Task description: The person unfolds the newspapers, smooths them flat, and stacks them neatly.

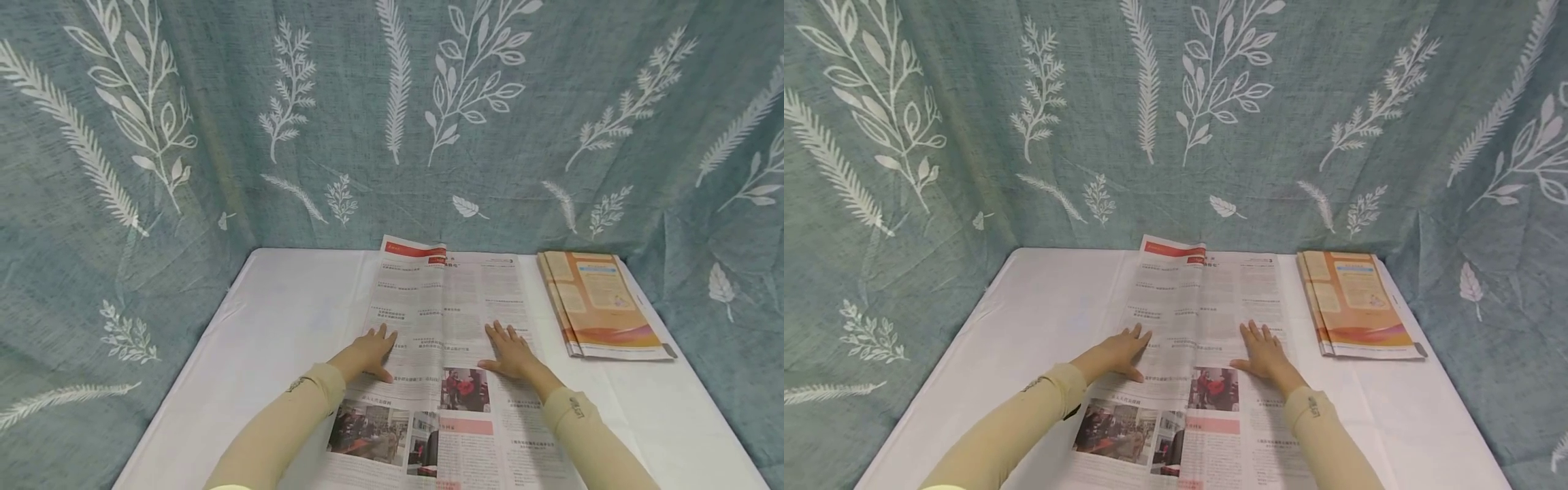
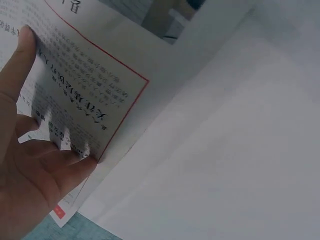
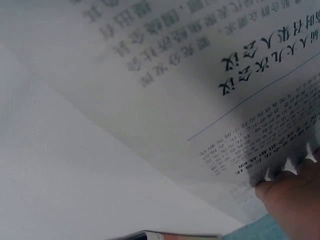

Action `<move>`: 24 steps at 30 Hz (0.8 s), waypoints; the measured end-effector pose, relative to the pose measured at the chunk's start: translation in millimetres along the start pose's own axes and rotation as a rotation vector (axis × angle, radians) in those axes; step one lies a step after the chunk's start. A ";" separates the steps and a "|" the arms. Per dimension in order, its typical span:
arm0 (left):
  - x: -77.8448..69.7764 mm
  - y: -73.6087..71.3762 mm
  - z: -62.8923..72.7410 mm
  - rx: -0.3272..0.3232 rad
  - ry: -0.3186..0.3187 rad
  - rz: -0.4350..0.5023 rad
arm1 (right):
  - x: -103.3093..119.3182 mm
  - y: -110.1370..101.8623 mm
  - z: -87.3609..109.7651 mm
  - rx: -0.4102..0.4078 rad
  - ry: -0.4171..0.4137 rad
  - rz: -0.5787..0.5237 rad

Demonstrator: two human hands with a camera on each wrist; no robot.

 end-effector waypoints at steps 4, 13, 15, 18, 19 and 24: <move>12.6 -0.1 6.4 0.003 -0.022 0.048 | 0.1 0.0 1.1 0.003 0.001 -0.007; 36.0 -0.5 16.9 0.002 -0.047 0.150 | -9.4 -3.9 3.4 0.004 0.023 -0.002; 40.3 -0.8 19.3 0.004 -0.055 0.164 | -10.8 -4.9 4.0 0.005 0.019 -0.002; 46.2 -0.3 21.8 0.001 -0.059 0.178 | -15.4 -6.7 6.4 -0.003 0.019 -0.002; 48.0 0.1 22.3 -0.002 -0.059 0.180 | -17.2 -7.5 7.6 -0.007 0.019 -0.002; 59.1 1.7 27.0 -0.026 -0.059 0.188 | -27.0 -10.6 13.2 -0.018 0.005 -0.007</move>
Point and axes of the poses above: each hand's wrist, its own z-axis away from the middle knuckle, its own y-axis out of the palm, x = y × z, the point moved 1 cm from there along -z, towards the middle knuckle, and after that the axes turned 1 degree about z, right-handed, at the moved point
